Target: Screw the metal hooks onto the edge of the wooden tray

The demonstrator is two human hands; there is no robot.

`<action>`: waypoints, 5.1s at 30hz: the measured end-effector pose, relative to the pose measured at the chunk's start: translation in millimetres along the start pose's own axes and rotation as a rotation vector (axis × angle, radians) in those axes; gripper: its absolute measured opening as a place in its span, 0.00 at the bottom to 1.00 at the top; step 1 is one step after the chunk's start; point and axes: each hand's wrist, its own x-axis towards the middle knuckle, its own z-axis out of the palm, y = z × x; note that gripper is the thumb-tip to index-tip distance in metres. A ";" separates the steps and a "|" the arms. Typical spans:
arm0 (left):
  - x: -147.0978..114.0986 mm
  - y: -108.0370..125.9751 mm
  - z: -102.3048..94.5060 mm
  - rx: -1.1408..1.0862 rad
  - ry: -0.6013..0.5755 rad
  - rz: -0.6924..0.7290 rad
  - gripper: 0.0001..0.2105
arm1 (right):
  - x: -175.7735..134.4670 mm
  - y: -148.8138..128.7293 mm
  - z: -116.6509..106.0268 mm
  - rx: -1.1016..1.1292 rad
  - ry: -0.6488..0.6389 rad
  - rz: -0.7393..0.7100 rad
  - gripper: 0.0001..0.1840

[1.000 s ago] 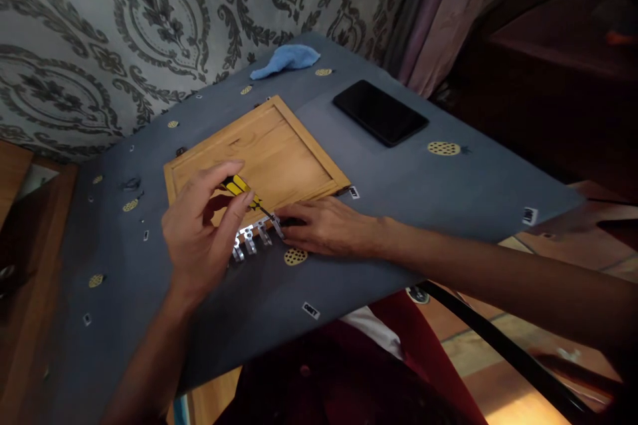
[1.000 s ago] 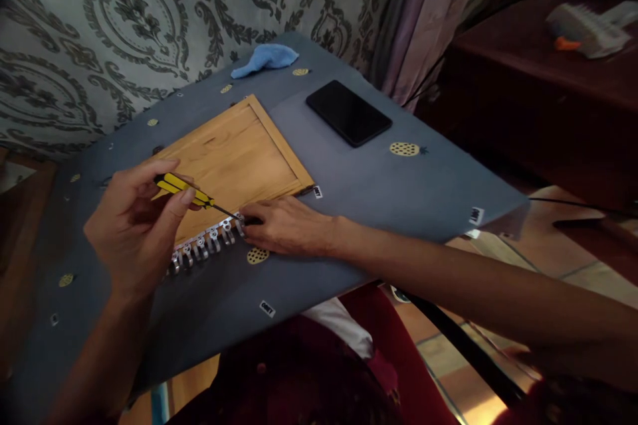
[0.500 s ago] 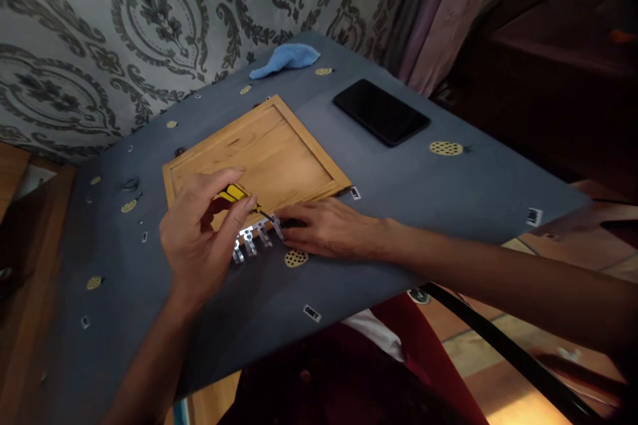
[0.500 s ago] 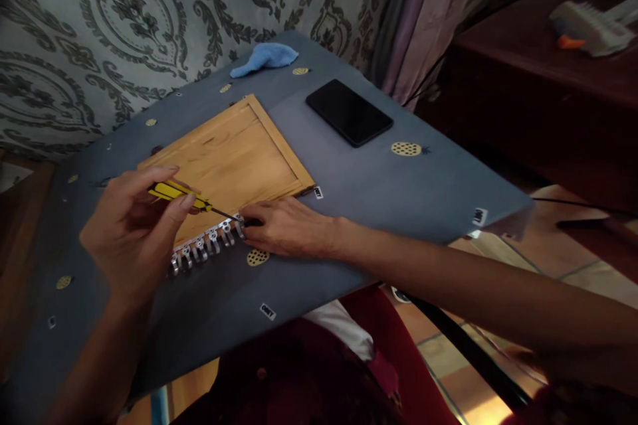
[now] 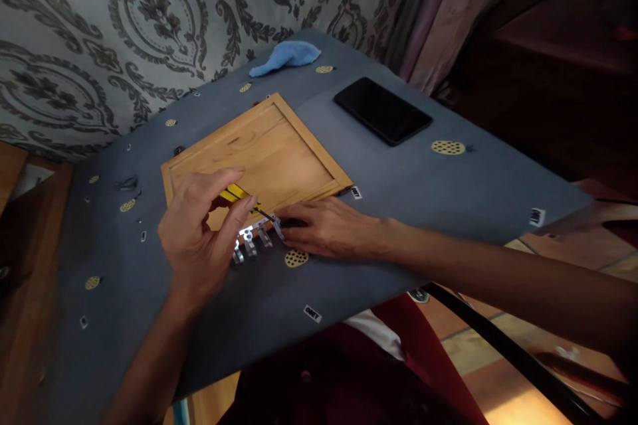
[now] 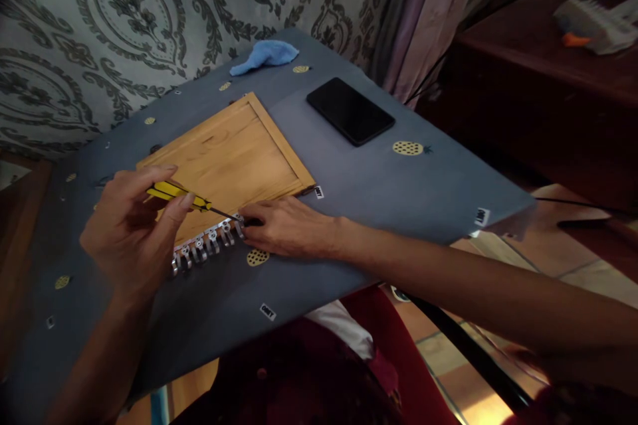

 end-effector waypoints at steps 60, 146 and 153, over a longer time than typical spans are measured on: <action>-0.2 2.8 -10.0 -0.037 -0.165 -0.091 0.18 | -1.4 0.3 1.3 -0.018 0.008 -0.019 0.11; 6.1 16.9 -14.6 0.034 -0.184 -0.111 0.20 | 1.3 -0.2 -1.4 0.216 -0.074 0.184 0.15; 5.8 18.5 -15.0 -0.082 -0.201 -0.183 0.21 | 5.9 -0.8 -8.2 0.236 -0.140 0.205 0.12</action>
